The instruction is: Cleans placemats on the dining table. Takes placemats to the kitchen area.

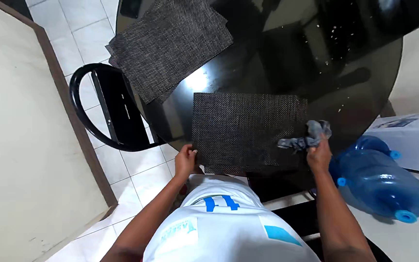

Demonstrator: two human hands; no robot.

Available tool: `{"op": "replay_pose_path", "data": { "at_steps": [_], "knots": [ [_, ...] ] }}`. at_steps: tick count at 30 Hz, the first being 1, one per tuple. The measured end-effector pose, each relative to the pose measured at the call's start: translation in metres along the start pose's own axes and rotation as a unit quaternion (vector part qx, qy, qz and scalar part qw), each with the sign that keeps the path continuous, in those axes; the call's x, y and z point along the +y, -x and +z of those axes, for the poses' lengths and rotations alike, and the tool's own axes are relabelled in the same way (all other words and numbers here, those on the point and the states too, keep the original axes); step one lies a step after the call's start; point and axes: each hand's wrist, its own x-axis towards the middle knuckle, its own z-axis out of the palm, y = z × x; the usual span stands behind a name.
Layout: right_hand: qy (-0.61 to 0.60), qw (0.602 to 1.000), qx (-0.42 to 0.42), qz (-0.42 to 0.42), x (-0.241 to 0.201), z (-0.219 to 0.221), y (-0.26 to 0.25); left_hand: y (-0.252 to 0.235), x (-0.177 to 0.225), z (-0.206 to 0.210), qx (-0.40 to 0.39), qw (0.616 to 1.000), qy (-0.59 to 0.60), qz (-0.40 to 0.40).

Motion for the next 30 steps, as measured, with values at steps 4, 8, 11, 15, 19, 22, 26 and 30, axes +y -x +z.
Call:
{"op": "replay_pose_path", "data": {
  "at_steps": [4,8,11,15,19,22,26,30],
  "knots": [
    [-0.046,0.985,0.024,-0.165,-0.118,-0.003,-0.012,0.005,0.008,0.023,0.052,0.943,-0.2,0.263],
    [-0.039,0.905,-0.219,-0.362,-0.26,0.078,0.0,-0.005,0.004,0.075,-0.115,0.854,-0.283,0.42],
    [0.021,0.849,-0.287,-0.444,-0.315,0.154,0.004,-0.002,0.02,0.067,-0.226,0.852,-0.363,0.303],
    [0.028,0.879,-0.201,-0.432,-0.318,0.16,-0.034,-0.015,0.003,0.074,-0.124,0.839,-0.337,0.409],
    [0.063,0.948,-0.117,-0.288,-0.242,0.122,-0.108,-0.016,0.002,0.078,-0.093,0.839,-0.335,0.419],
    [0.065,0.978,-0.056,-0.189,-0.149,0.084,-0.144,-0.016,0.002,0.078,-0.104,0.842,-0.335,0.41],
    [0.029,0.996,0.011,-0.086,-0.059,0.034,-0.157,-0.012,0.021,0.066,-0.155,0.874,-0.283,0.363],
    [-0.127,0.983,0.122,-0.053,-0.074,-0.001,-0.1,-0.054,0.084,0.037,-0.091,0.903,-0.231,0.351]
  ]
}}
